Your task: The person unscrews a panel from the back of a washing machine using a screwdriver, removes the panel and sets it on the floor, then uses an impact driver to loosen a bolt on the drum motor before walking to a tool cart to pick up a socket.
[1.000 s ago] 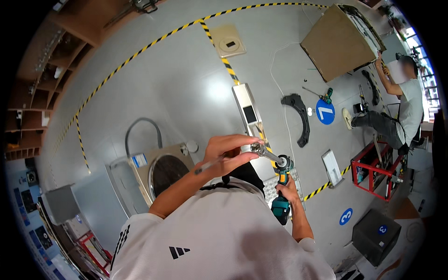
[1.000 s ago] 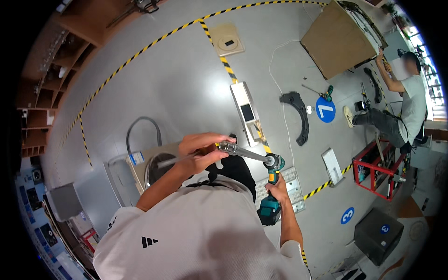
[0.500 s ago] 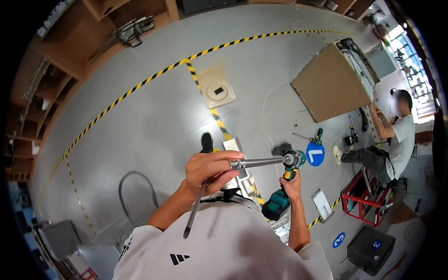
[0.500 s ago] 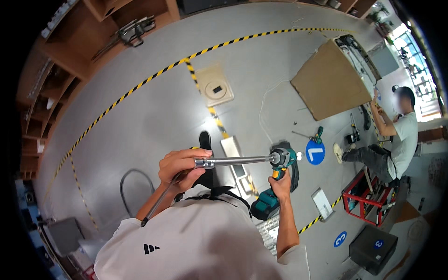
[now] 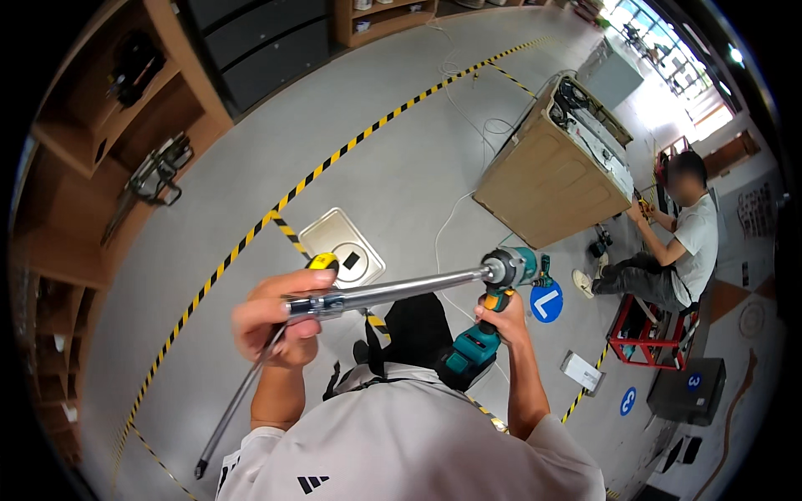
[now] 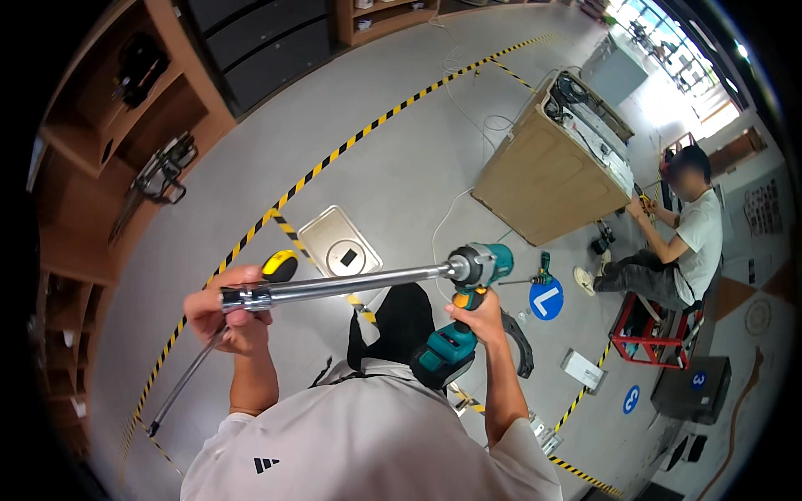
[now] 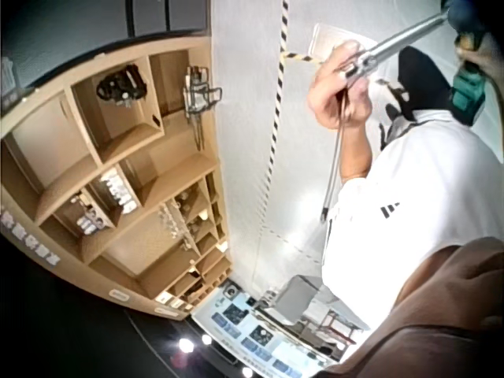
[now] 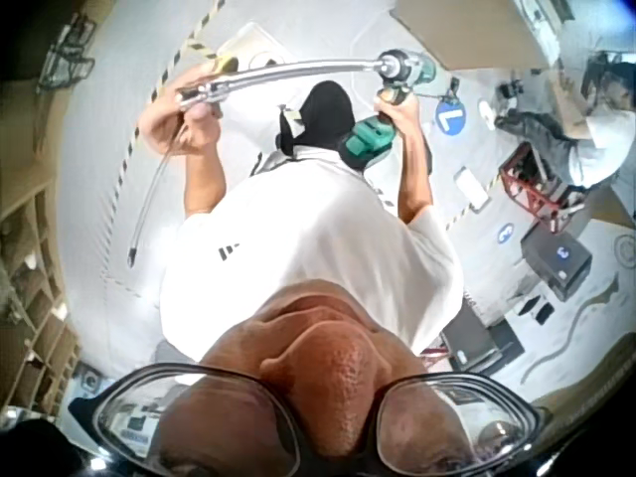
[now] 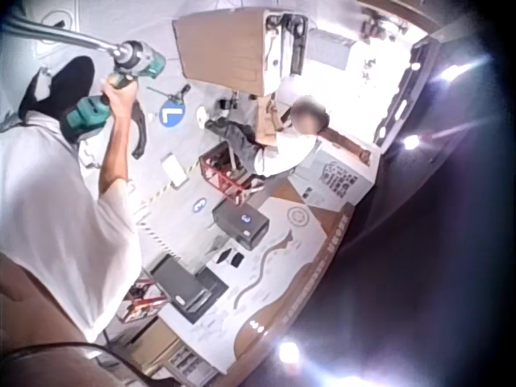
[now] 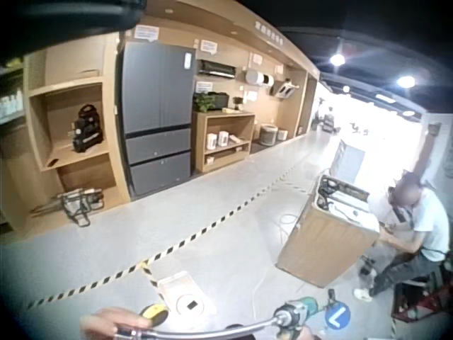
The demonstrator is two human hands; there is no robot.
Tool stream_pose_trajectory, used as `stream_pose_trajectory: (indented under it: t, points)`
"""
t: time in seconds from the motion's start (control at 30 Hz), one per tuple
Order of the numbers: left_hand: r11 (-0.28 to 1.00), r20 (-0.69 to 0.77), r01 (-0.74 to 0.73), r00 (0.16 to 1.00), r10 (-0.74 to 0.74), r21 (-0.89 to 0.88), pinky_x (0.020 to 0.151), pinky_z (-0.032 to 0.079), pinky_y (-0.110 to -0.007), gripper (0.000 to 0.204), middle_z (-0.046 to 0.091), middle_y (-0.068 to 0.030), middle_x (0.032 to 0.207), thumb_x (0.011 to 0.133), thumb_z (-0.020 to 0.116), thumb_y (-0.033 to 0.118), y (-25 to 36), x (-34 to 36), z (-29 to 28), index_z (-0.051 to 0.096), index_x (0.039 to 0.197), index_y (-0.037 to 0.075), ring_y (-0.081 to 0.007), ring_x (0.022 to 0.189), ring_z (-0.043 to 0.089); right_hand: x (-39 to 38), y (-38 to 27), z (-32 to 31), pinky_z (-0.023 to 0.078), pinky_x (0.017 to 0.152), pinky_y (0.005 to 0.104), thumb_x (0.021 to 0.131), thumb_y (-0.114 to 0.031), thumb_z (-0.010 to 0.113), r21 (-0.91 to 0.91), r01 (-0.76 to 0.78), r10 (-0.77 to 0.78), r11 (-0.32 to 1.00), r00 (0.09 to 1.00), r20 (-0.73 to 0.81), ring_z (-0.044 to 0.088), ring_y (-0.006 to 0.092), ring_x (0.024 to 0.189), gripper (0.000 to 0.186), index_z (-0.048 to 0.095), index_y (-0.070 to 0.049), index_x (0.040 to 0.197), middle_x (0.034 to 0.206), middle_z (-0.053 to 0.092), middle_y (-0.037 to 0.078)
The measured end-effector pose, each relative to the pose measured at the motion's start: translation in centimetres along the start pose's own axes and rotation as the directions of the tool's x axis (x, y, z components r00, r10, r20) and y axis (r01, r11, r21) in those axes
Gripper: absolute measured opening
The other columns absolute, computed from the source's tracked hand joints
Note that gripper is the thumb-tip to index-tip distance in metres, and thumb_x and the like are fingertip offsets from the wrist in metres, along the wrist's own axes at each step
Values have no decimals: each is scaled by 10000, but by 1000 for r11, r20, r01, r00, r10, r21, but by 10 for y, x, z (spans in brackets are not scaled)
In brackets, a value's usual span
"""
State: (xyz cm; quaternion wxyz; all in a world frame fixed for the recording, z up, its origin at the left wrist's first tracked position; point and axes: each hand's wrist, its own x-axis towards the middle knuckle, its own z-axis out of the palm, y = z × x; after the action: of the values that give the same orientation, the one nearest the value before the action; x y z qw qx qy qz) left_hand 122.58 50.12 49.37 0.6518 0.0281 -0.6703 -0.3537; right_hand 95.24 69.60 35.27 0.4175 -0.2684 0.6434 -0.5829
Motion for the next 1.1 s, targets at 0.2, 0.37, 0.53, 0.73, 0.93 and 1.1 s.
stream_pose_trajectory:
  t: [0.2,0.37,0.53,0.73,0.93,1.1]
  points:
    - [997,-93,37,995,-43,-61,403,443,-200,443,611,-260,924,854,618,289,-154,77,27,405,1164,54,-139,515,568,170,-16,9,475,528,254,662,-72,763,188,-117,89,975,984,153,564,124,583,394,507,-3,954,736,566,55]
    - [925,-153,318,924,-352,-208,339,373,-189,437,583,-202,1033,867,601,312,-291,158,63,431,1161,37,-90,449,481,337,-47,-8,491,579,277,678,-54,745,200,-45,14,979,988,153,587,149,605,397,502,-10,990,753,583,71]
    - [748,-61,297,910,-410,-593,323,361,-151,376,541,-112,1167,963,402,311,-412,256,92,407,1168,-4,-21,325,365,449,-123,-31,487,599,313,708,-173,721,661,6,-202,751,954,221,595,191,642,406,538,20,1014,736,594,98]
    - [367,36,322,792,-610,-873,308,316,-142,373,541,-118,1218,962,414,268,-586,325,118,446,1215,-6,-35,320,320,573,-136,-52,470,602,274,660,-167,772,518,-18,-192,855,917,349,579,157,661,431,585,-3,1012,789,620,71]
    - [-43,349,447,631,-693,-894,334,311,-130,359,515,-166,1255,953,440,251,-802,381,141,500,1230,32,-22,378,318,679,-187,-26,477,673,250,669,-146,753,-107,257,-216,961,931,294,596,153,740,370,592,-51,988,850,630,56]
    - [-347,590,547,366,-720,-762,375,340,-153,423,514,-157,1262,966,392,301,-948,433,193,457,1233,-21,-41,362,310,740,-250,21,456,812,305,741,-208,671,80,-206,204,975,979,23,585,206,907,379,598,-15,1059,987,626,126]
